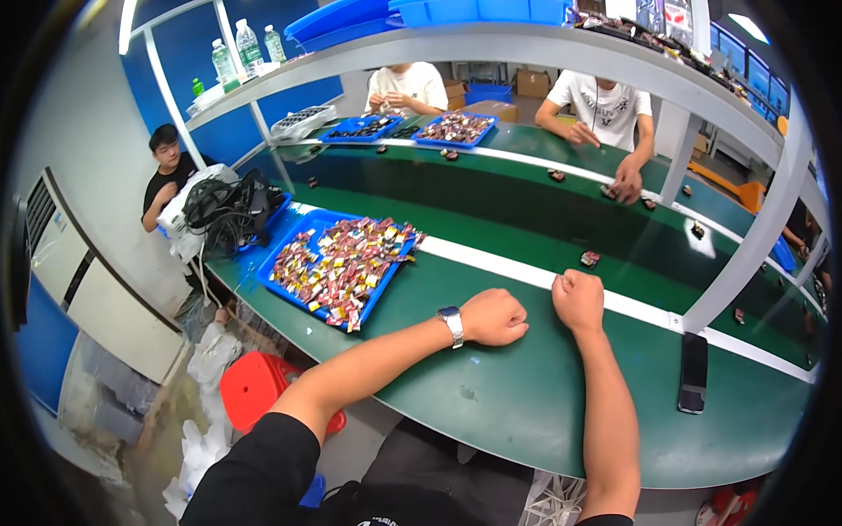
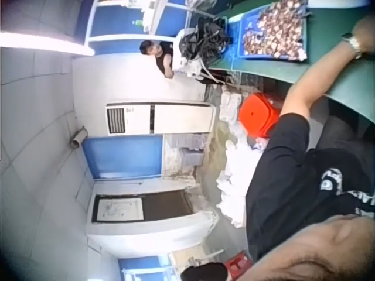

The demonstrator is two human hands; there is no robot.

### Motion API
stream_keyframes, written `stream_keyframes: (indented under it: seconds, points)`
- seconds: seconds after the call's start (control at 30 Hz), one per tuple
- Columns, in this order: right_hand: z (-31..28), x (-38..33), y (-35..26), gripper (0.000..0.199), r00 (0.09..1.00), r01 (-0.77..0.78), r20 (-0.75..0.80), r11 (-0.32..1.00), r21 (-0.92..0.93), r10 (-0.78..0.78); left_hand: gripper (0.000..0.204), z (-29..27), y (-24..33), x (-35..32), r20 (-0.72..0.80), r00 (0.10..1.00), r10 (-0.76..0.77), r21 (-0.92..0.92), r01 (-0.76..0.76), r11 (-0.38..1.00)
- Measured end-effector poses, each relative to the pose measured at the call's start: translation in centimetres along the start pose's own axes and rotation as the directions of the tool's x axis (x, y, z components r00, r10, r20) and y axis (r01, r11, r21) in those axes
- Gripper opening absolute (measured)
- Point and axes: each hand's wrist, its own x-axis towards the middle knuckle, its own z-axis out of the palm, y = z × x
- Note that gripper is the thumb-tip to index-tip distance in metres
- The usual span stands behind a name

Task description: Manually assembling small electronic or mechanical components into a casing at a workshop workbench.

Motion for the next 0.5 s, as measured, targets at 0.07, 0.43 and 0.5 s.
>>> stream_keyframes:
  seconds: [0.07, 0.43, 0.5]
  points:
    - [0.0, -0.1, 0.0, 0.035, 0.998, -0.002, 0.058, 1.0, 0.007, 0.002, 0.034, -1.3, 0.9, -0.6, -0.008, 1.0, 0.004, -0.011, -0.004, 1.0]
    - [1.1, -1.5, -2.3, 0.031, 0.969, 0.082, 0.236, 0.997, -0.011, -0.077, 0.03, -14.9, 0.2, -7.1, -0.292, 0.956, -0.023, 0.201, 0.085, 0.976]
    - [0.8, -1.7, -2.2, 0.034, 0.969, 0.093, 0.233, 0.995, -0.022, -0.086, 0.027, -17.7, -2.9, -8.2, -0.328, 0.942, -0.071, 0.329, 0.184, 0.926]
